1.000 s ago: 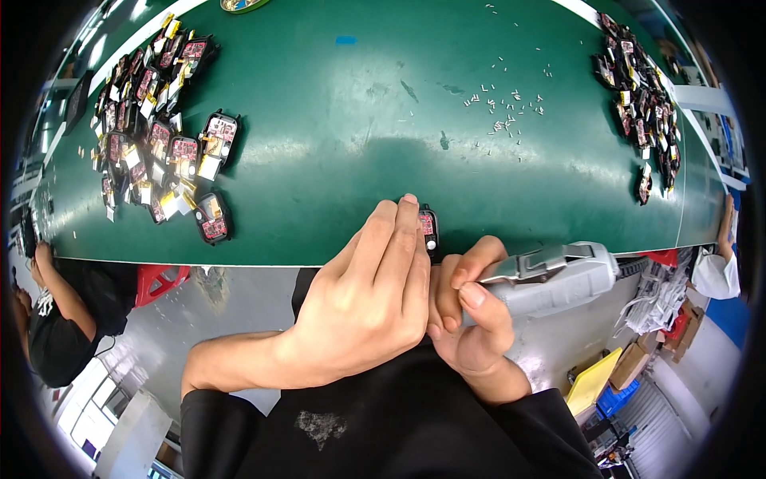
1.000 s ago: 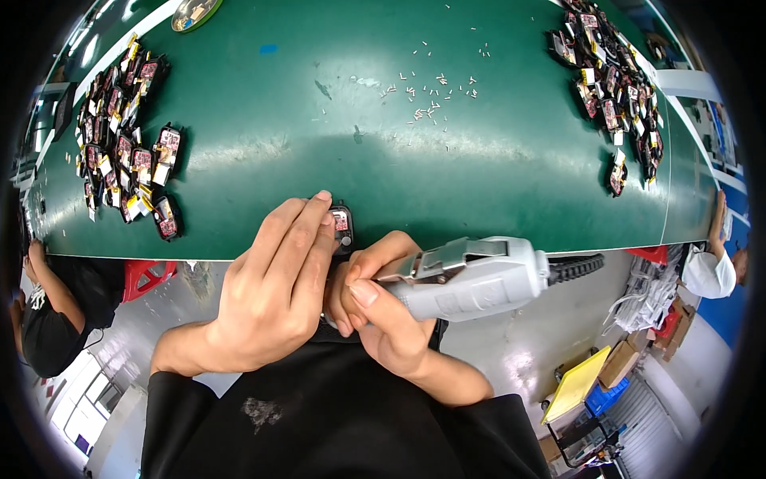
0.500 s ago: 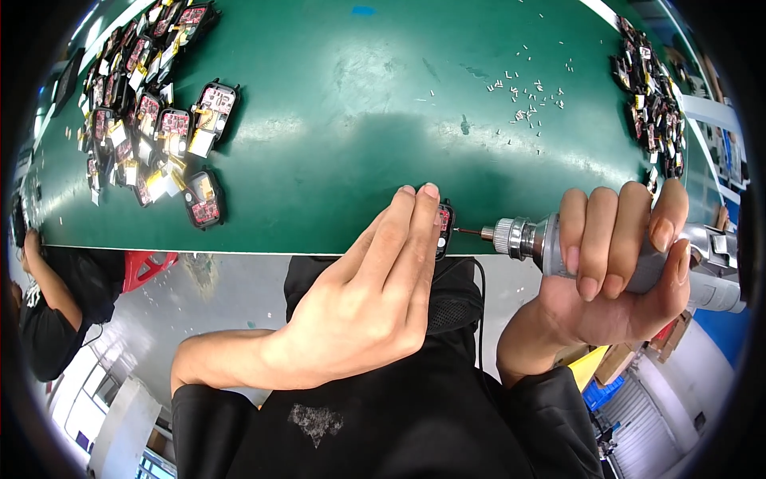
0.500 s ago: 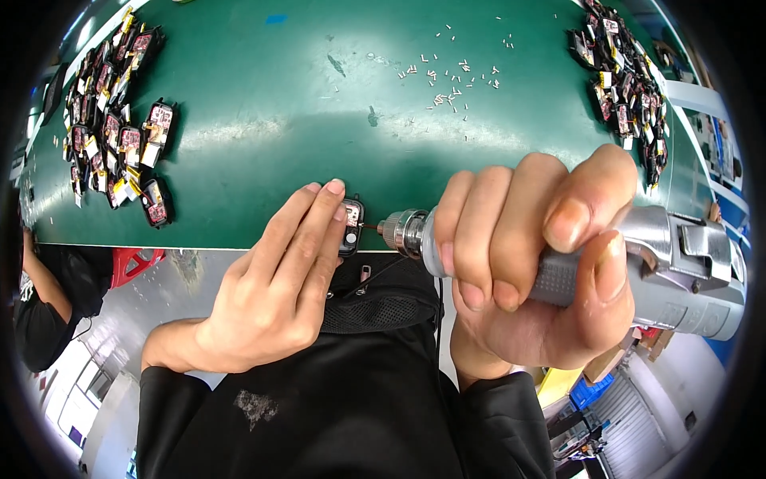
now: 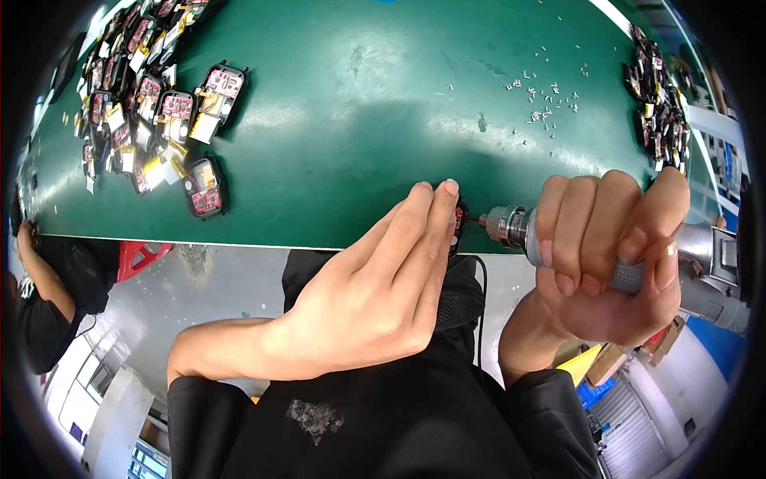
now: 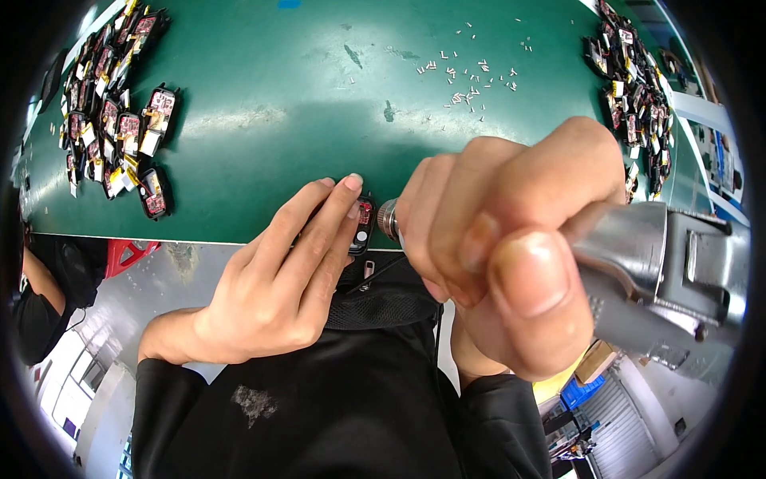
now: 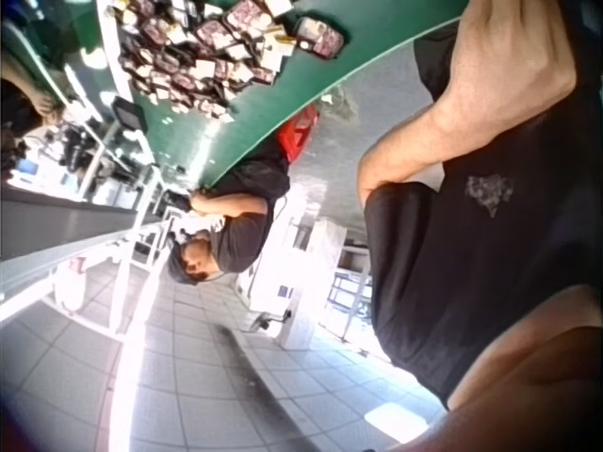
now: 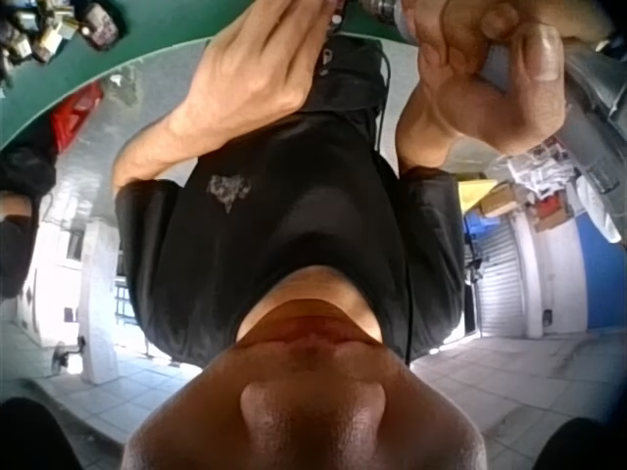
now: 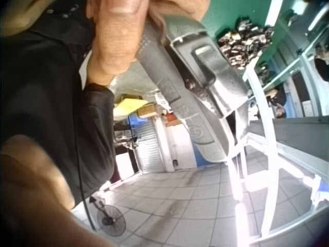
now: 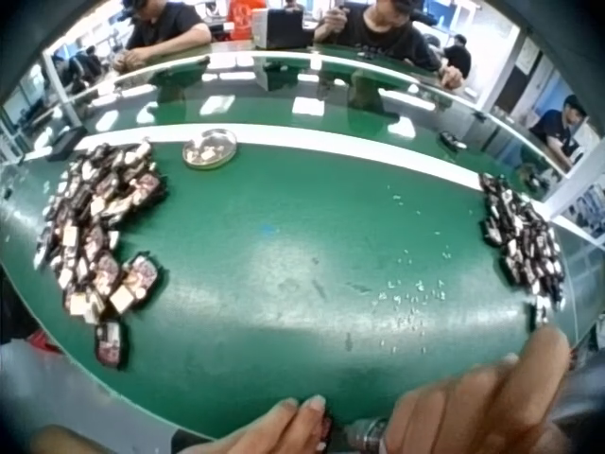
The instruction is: Assembling electronic components using a power screwdriver on a workbench.
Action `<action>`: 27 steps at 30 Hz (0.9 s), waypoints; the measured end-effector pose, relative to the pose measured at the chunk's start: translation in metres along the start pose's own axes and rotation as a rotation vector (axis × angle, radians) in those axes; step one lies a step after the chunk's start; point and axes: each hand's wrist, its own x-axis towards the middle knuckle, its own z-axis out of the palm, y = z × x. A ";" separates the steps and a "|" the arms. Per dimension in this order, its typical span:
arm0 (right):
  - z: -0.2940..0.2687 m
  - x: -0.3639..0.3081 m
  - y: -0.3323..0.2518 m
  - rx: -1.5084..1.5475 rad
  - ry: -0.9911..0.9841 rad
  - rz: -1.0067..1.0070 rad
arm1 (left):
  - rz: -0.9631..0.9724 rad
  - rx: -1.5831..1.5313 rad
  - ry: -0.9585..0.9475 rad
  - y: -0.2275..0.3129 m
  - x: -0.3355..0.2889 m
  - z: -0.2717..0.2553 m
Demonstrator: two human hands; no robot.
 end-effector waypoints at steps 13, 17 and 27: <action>0.002 0.014 0.007 0.188 -0.193 -0.043 | 0.027 -0.052 -0.019 -0.004 0.002 -0.013; -0.008 0.010 -0.003 0.254 -0.281 -0.116 | -0.019 -0.070 0.004 -0.009 -0.002 -0.026; -0.032 -0.040 0.011 0.425 0.269 -0.102 | -0.522 0.527 0.264 -0.107 -0.023 -0.080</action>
